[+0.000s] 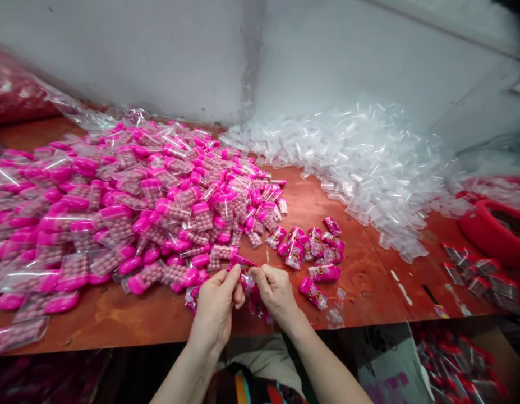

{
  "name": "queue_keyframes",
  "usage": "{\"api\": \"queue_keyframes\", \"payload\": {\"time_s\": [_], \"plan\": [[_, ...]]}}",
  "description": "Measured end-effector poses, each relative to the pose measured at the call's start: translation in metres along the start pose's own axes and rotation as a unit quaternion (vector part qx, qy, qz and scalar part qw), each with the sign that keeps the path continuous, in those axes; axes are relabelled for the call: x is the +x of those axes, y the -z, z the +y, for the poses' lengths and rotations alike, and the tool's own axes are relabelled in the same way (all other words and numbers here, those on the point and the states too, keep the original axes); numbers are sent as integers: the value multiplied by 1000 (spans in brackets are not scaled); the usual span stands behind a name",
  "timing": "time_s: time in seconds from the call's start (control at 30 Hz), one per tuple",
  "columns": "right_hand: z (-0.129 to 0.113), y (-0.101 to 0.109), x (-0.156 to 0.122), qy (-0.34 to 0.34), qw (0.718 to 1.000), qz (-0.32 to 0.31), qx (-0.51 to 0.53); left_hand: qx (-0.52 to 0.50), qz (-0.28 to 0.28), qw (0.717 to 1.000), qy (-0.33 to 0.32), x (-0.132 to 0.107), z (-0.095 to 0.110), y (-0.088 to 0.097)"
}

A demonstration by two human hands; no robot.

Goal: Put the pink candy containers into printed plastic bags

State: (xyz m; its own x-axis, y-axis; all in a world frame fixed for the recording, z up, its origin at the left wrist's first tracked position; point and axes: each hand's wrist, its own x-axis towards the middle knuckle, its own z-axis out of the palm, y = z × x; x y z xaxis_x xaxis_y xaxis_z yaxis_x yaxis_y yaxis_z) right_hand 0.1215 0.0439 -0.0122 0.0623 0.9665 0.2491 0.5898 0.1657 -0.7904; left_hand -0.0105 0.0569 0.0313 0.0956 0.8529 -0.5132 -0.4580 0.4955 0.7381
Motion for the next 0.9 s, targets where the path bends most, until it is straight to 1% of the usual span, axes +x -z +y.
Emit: {"api": "queue_keyframes", "payload": {"time_s": [0.07, 0.13, 0.2, 0.3, 0.4, 0.5, 0.57, 0.6, 0.63, 0.67, 0.7, 0.77, 0.8, 0.83, 0.9], "plan": [[4, 1, 17, 2, 1000, 1, -23, -21, 45, 998, -26, 4, 8, 3], [8, 2, 39, -5, 999, 29, -45, -41, 72, 996, -38, 9, 15, 6], [13, 0, 61, -6, 996, 48, -72, -55, 80, 995, -38, 12, 19, 7], [20, -11, 90, -6, 992, 51, -112, -75, 80, 994, -25, 16, 21, 8], [24, -23, 105, -21, 988, 57, -141, -97, 81, 992, -12, 18, 21, 8], [21, -20, 103, -23, 988, 56, -145, -120, 79, 990, -6, 17, 23, 11], [15, -9, 93, -9, 995, 41, -87, -134, 73, 988, -4, 16, 25, 14], [11, -3, 86, -8, 999, 25, -20, -141, 69, 988, -2, 16, 26, 15], [6, 4, 77, -21, 998, 4, 65, -148, 65, 987, 1, 16, 27, 16], [1, 10, 68, -49, 986, -26, 155, -155, 61, 986, 3, 16, 27, 16], [-4, 14, 59, -87, 965, -54, 242, -163, 56, 985, 8, 16, 27, 16], [-14, 19, 40, -160, 911, -94, 368, -179, 48, 982, 17, 15, 26, 14], [-19, 20, 32, -188, 887, -97, 410, -187, 44, 981, 21, 13, 25, 12], [-23, 20, 24, -209, 869, -90, 438, -193, 41, 980, 25, 12, 23, 11], [-31, 19, 11, -238, 849, -62, 468, -199, 39, 979, 29, 8, 20, 8]]}}
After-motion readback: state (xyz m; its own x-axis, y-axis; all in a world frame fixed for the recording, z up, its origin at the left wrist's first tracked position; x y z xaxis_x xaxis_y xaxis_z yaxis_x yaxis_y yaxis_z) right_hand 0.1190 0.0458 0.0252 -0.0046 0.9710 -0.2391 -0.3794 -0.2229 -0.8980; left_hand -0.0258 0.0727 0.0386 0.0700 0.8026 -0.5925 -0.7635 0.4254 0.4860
